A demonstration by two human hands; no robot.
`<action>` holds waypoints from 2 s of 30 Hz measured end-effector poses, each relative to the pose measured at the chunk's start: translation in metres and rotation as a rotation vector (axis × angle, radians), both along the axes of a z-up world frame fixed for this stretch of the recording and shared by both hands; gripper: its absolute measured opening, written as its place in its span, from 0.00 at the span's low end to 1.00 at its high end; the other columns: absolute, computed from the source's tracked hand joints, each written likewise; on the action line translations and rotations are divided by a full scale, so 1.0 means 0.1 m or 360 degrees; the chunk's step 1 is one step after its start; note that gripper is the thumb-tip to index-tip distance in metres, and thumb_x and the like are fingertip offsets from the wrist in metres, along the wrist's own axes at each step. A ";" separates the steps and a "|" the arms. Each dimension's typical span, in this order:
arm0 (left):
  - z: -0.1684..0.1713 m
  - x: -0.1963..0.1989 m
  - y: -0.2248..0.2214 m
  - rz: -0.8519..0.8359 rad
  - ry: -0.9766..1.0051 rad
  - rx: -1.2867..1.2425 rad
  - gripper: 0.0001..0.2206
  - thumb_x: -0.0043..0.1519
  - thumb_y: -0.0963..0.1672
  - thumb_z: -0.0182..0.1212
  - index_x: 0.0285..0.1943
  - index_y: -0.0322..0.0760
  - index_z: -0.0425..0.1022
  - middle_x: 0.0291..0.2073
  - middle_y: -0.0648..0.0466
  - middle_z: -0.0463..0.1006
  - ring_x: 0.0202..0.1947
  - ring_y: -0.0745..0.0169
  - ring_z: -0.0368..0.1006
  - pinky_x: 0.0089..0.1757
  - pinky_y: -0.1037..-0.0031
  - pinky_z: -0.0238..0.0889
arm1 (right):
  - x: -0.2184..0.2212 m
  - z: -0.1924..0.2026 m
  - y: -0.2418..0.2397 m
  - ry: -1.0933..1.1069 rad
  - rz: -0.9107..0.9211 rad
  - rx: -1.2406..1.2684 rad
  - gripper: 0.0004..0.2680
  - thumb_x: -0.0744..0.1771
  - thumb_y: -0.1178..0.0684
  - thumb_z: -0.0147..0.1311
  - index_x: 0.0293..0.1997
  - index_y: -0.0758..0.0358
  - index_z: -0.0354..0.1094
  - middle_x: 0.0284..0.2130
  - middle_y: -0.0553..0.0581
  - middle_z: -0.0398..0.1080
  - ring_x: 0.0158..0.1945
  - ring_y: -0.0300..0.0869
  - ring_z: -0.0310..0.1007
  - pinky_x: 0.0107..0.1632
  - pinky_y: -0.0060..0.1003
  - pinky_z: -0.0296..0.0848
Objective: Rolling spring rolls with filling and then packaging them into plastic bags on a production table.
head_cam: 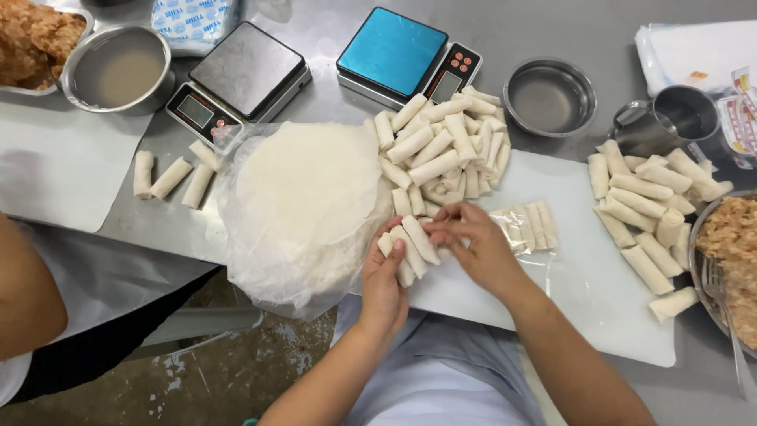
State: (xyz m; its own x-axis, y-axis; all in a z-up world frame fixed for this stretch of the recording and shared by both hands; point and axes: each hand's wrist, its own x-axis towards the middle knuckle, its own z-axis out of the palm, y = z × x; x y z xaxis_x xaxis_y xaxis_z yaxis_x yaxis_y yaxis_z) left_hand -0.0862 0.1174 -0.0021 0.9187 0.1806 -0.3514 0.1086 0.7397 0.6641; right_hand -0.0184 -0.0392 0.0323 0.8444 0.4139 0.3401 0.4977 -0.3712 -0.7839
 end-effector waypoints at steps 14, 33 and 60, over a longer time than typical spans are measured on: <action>0.22 0.01 0.07 0.0168 -0.0113 0.0008 0.19 0.61 0.38 0.63 0.61 0.35 0.67 0.58 0.41 0.79 0.50 0.40 0.80 0.46 0.59 0.78 | 0.19 -0.03 -0.05 0.0186 -0.0140 0.0267 0.16 0.63 0.57 0.67 0.56 0.61 0.72 0.38 0.56 0.73 0.45 0.46 0.75 0.50 0.38 0.74; 0.10 -0.33 0.32 0.0002 0.0142 0.0338 0.23 0.61 0.39 0.64 0.66 0.32 0.67 0.52 0.42 0.80 0.51 0.57 0.77 0.49 0.66 0.73 | -0.08 -0.01 0.02 -0.0333 -0.0089 -0.0382 0.09 0.69 0.57 0.54 0.52 0.64 0.75 0.45 0.62 0.74 0.50 0.58 0.74 0.51 0.48 0.73; 0.43 -0.28 -0.12 -0.0177 -0.0296 0.0447 0.23 0.59 0.38 0.67 0.64 0.31 0.69 0.50 0.41 0.83 0.52 0.59 0.77 0.52 0.67 0.72 | -0.81 -0.29 -0.42 0.0736 -0.0365 0.1156 0.15 0.60 0.70 0.63 0.51 0.81 0.70 0.41 0.71 0.75 0.46 0.51 0.78 0.44 0.44 0.80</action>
State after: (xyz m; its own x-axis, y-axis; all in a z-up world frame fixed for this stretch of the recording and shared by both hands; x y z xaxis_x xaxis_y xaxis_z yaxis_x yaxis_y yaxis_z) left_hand -0.1145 0.1057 0.0405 0.9818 0.1418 -0.1267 0.0360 0.5156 0.8561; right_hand -0.0994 -0.0812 0.0035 0.9978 0.0327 0.0571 0.0474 0.2437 -0.9687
